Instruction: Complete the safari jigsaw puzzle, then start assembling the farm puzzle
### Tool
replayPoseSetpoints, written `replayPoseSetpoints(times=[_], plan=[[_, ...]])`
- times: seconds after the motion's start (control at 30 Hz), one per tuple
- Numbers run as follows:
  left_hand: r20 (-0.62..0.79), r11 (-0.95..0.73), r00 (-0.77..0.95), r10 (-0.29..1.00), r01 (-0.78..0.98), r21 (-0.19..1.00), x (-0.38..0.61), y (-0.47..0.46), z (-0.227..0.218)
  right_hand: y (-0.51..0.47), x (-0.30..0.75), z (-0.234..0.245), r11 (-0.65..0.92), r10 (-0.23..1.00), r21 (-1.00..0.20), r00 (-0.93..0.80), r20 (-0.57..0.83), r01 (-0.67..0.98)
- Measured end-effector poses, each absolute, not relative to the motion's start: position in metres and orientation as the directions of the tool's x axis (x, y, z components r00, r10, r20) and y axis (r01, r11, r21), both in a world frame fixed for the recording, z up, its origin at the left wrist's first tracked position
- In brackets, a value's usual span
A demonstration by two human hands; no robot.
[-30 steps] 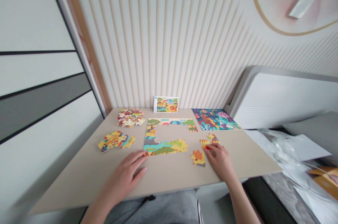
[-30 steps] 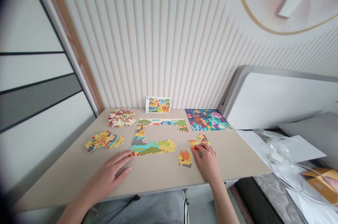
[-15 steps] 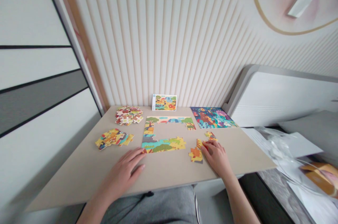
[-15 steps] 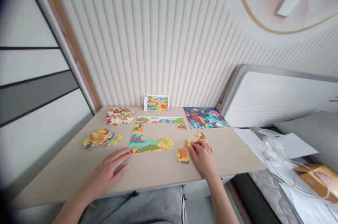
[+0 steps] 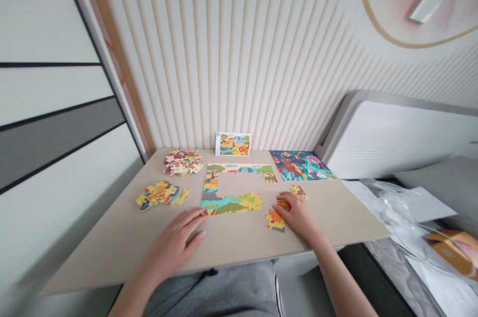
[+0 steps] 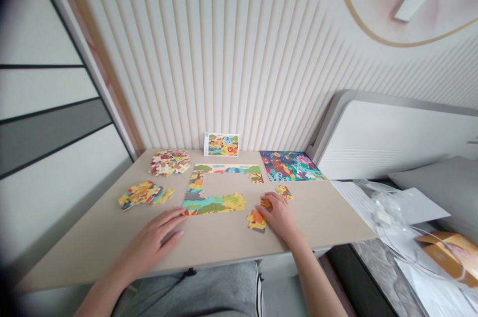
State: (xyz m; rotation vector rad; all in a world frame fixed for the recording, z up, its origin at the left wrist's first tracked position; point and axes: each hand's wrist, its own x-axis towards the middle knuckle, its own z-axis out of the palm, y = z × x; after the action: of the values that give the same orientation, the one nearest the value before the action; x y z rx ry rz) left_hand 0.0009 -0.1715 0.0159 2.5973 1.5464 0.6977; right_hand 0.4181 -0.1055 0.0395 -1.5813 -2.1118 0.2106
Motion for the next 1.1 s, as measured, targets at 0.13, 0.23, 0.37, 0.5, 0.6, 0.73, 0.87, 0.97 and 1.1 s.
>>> replayPoseSetpoints(times=[0.13,0.23,0.37,0.5,0.6,0.73,0.87,0.97,1.1], plan=[[0.364,-0.502,0.398,0.842,0.824,0.262,0.001,-0.171,0.015,-0.095,0.423,0.037,0.306,0.945,-0.388,-0.23,0.231,0.87],[0.364,-0.503,0.396,0.843,0.82,0.274,0.001,-0.171,0.016,-0.097,0.429,0.036,0.27,0.955,-0.376,-0.196,0.222,0.886],[0.377,-0.503,0.385,0.842,0.813,0.293,0.002,-0.172,0.018,-0.108,0.433,0.039,0.383,0.922,-0.51,-0.349,0.166,0.77],[0.371,-0.494,0.376,0.849,0.813,0.308,0.003,-0.172,0.02,-0.111,0.438,0.036,0.391,0.92,-0.529,-0.328,0.213,0.753],[0.368,-0.494,0.376,0.851,0.811,0.313,0.003,-0.172,0.02,-0.107,0.442,0.03,0.317,0.942,-0.473,-0.217,0.254,0.822],[0.354,-0.492,0.385,0.852,0.82,0.292,0.003,-0.172,0.019,-0.105,0.439,0.033,0.328,0.943,-0.434,-0.26,0.21,0.839],[0.368,-0.498,0.385,0.846,0.817,0.291,0.003,-0.173,0.019,-0.109,0.427,0.046,0.389,0.921,-0.499,-0.34,0.191,0.774],[0.378,-0.5,0.38,0.844,0.811,0.303,0.003,-0.173,0.02,-0.109,0.419,0.052,0.42,0.905,-0.544,-0.378,0.195,0.726],[0.395,-0.506,0.375,0.839,0.804,0.313,0.003,-0.173,0.02,-0.104,0.411,0.054,0.474,0.874,-0.526,-0.452,0.181,0.706]])
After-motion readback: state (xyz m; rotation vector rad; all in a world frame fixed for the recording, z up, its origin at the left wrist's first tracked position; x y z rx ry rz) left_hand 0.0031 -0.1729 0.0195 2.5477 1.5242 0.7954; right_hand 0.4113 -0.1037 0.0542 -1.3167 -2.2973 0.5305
